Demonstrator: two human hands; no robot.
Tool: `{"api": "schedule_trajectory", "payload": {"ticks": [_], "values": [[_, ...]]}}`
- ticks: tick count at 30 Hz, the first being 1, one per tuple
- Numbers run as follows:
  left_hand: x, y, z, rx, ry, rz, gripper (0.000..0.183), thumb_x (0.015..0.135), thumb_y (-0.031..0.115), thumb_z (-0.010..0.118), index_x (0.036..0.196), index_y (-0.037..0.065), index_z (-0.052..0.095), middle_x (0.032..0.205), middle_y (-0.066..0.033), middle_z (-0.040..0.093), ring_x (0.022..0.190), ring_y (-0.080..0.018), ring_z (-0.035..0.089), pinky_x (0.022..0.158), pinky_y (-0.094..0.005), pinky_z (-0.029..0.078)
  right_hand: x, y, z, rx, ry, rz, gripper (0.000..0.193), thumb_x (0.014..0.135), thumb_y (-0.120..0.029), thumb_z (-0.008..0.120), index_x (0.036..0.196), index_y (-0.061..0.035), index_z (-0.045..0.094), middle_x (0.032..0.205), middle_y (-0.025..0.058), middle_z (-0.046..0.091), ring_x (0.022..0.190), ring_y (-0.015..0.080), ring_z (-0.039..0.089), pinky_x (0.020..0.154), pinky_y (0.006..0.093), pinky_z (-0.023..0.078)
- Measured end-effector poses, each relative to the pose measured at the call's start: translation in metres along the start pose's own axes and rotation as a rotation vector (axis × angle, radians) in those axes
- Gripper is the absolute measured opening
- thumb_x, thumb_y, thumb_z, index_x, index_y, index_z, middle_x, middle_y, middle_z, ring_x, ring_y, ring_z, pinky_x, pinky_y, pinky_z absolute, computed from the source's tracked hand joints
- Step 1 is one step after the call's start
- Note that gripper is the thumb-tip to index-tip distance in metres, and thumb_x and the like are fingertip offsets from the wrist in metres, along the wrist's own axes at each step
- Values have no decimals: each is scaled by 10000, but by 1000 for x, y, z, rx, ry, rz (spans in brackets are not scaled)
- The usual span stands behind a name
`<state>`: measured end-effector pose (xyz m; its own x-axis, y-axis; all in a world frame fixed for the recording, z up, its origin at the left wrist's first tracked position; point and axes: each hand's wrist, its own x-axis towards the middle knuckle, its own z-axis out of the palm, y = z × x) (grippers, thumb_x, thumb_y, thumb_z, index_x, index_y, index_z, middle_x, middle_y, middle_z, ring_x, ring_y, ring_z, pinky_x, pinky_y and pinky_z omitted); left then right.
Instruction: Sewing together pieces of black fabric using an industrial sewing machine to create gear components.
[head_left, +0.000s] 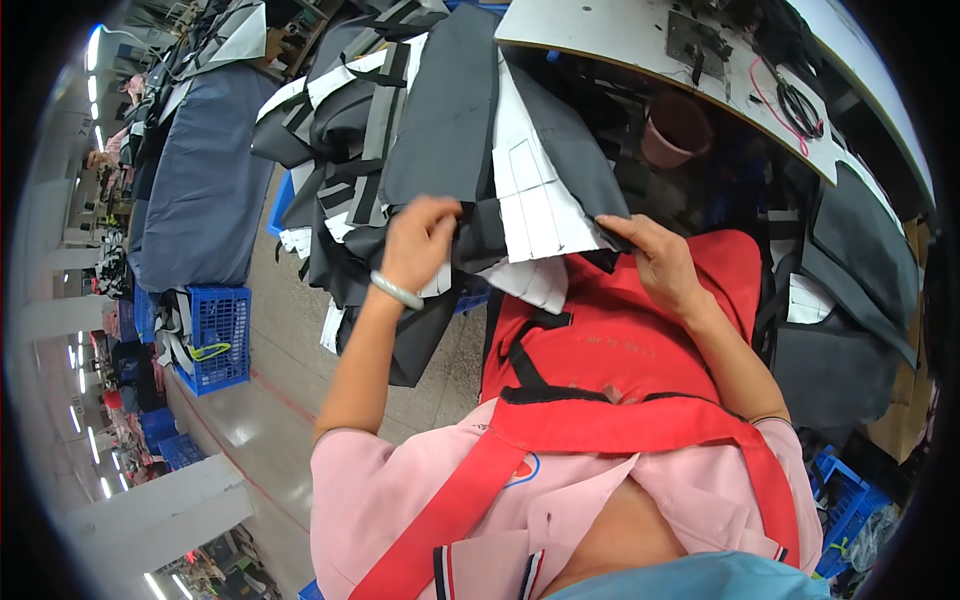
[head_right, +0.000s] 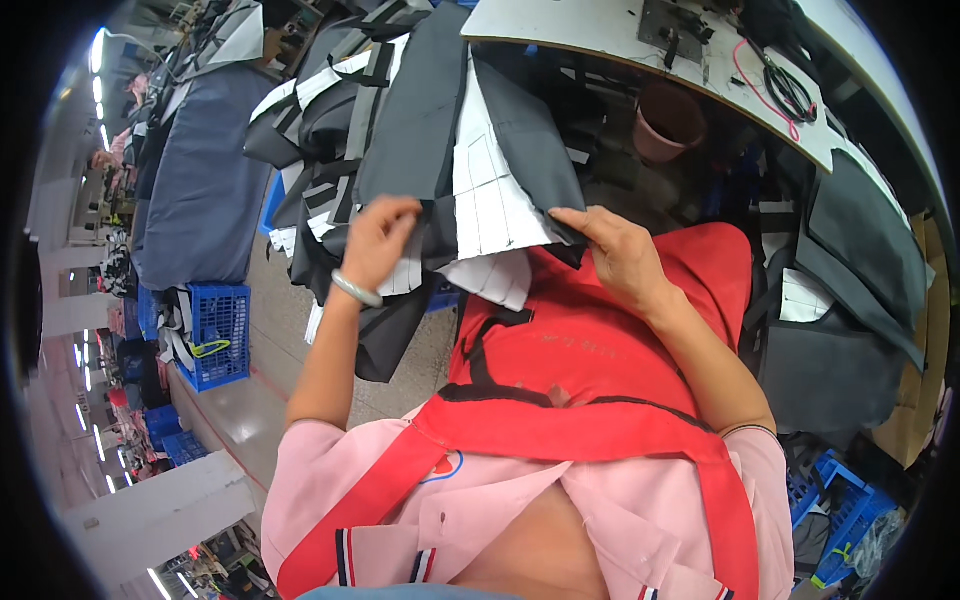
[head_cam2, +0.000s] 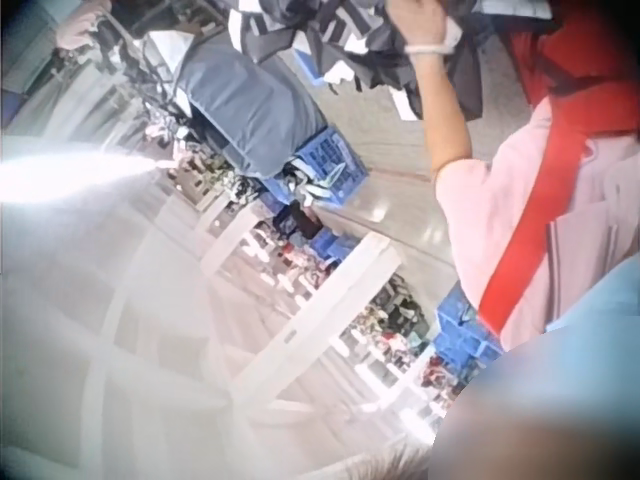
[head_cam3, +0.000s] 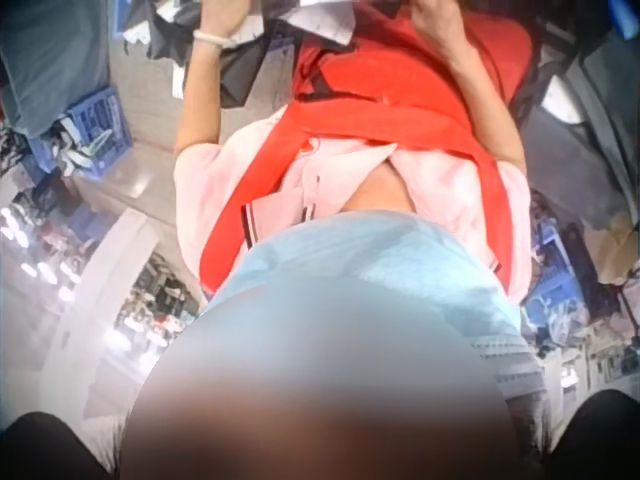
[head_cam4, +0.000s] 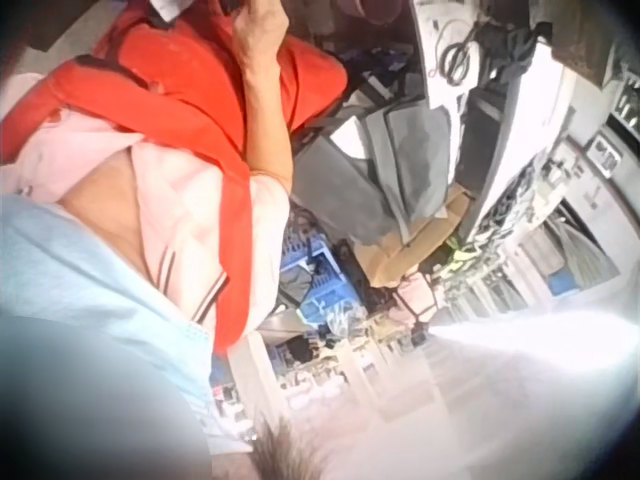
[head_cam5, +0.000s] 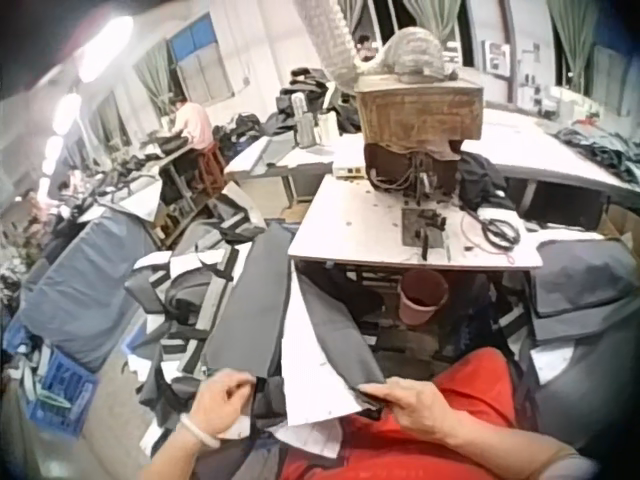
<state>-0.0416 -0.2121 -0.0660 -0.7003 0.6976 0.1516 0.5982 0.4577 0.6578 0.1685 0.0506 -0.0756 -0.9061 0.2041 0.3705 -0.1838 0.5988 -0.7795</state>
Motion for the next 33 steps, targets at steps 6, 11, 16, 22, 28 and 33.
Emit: {"api": "schedule_trajectory", "payload": {"ticks": [6,11,16,22,28,33], "values": [[137,-3,26,375,234,247,444,826,179,628,1250,65,559,1020,-139,648,890,-310,639,806,-378,506,-5,-19,13,-162,-155,-125,426,746,81,528,1141,-46,621,831,139,595,764,313,599,678,377,502],[206,-34,75,559,-146,-257,508,795,153,571,1291,60,523,1165,-255,599,1126,-393,570,999,-442,439,-21,-38,2,-176,-256,-143,501,705,128,527,1155,-67,627,852,131,609,761,306,607,659,363,503],[189,-83,-22,-32,386,-121,537,686,41,641,1220,67,598,1108,-161,629,986,-277,613,898,-351,484,-40,-17,-40,-115,-95,66,445,712,167,528,1049,-80,680,894,122,650,807,282,640,727,324,519],[65,-103,-142,-737,656,-266,574,799,-61,601,1347,-32,433,1207,-192,563,1013,-262,617,890,-334,513,-34,5,-63,-57,-23,171,453,719,204,459,1013,-52,691,905,125,653,852,249,649,755,257,476],[9,-123,-138,-873,811,-309,511,829,-121,527,1323,-44,419,1233,-198,544,1076,-312,585,945,-380,497,-6,8,-105,4,78,138,483,667,214,383,1000,19,673,930,90,672,854,160,605,815,208,416],[-24,-173,-105,-968,857,-563,342,831,-99,568,1157,-19,500,1131,-162,591,1023,-323,616,866,-445,542,-18,10,-113,-16,19,100,469,697,191,388,1032,21,669,963,96,669,863,134,588,830,201,408]]}}
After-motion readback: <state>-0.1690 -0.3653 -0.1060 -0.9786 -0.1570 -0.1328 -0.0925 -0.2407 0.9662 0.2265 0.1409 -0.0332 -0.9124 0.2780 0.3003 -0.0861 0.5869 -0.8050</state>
